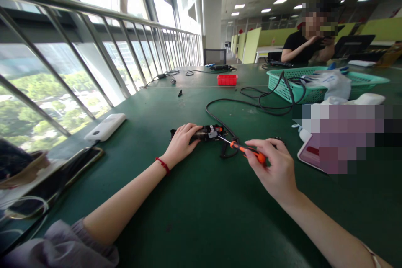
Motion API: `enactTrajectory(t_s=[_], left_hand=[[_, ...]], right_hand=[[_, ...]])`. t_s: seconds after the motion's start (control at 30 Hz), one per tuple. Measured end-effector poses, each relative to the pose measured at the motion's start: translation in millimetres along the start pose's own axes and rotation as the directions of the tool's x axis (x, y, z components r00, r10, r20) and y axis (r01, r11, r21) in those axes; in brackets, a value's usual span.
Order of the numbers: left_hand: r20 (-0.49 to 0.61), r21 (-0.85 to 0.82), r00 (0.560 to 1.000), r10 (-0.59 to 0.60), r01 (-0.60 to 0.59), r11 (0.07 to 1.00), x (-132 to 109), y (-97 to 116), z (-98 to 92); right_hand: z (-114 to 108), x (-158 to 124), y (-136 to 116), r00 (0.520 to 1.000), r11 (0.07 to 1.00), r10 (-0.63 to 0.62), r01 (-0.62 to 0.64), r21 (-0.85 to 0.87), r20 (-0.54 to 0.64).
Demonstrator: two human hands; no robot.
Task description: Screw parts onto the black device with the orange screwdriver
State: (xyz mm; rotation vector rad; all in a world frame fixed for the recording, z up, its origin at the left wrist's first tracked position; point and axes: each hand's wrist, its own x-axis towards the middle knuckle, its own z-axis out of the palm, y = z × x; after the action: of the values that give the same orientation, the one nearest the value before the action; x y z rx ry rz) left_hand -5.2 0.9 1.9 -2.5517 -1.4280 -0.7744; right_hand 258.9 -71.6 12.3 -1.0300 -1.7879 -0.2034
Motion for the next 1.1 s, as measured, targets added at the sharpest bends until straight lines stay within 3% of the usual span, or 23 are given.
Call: enactTrajectory(t_s=[0.07, 0.27, 0.43, 0.5, 0.67, 0.87, 1.1], left_hand=[[-0.002, -0.013, 1.000, 0.001, -0.001, 1.000, -0.1, 1.1, -1.3], [-0.014, -0.027, 0.999, 0.034, -0.035, 0.999, -1.0, 4.3, -3.8], [-0.027, -0.022, 0.999, 0.031, -0.032, 0.999, -1.0, 6.4, -4.0], [-0.027, -0.018, 0.999, 0.030, -0.031, 0.999, -0.9, 7.0, -3.9], [-0.020, -0.011, 1.000, 0.015, -0.015, 1.000, -0.4, 8.0, -3.5], [-0.013, -0.008, 1.000, 0.009, -0.009, 1.000, 0.3, 8.5, -3.2], [-0.005, 0.000, 1.000, 0.000, 0.000, 1.000, -0.5, 7.3, -3.6]], right_hand=[[-0.4, -0.1, -0.5, 1.000, 1.000, -0.023, 0.023, -0.006, 0.008], [1.2, 1.7, -7.5, 0.981, 0.989, -0.149, 0.150, -0.004, -0.125], [-0.2, 3.7, -21.4, 0.953, 0.954, -0.298, 0.299, -0.011, 0.059], [0.0, 4.0, -25.5, 0.943, 0.946, -0.323, 0.324, 0.000, 0.074], [0.0, 3.3, -29.0, 0.940, 0.939, -0.342, 0.342, -0.044, -0.002], [1.5, 0.6, -31.3, 0.939, 0.947, -0.319, 0.322, -0.002, 0.128], [4.1, -1.2, -30.6, 0.950, 0.950, -0.312, 0.312, 0.003, 0.000]])
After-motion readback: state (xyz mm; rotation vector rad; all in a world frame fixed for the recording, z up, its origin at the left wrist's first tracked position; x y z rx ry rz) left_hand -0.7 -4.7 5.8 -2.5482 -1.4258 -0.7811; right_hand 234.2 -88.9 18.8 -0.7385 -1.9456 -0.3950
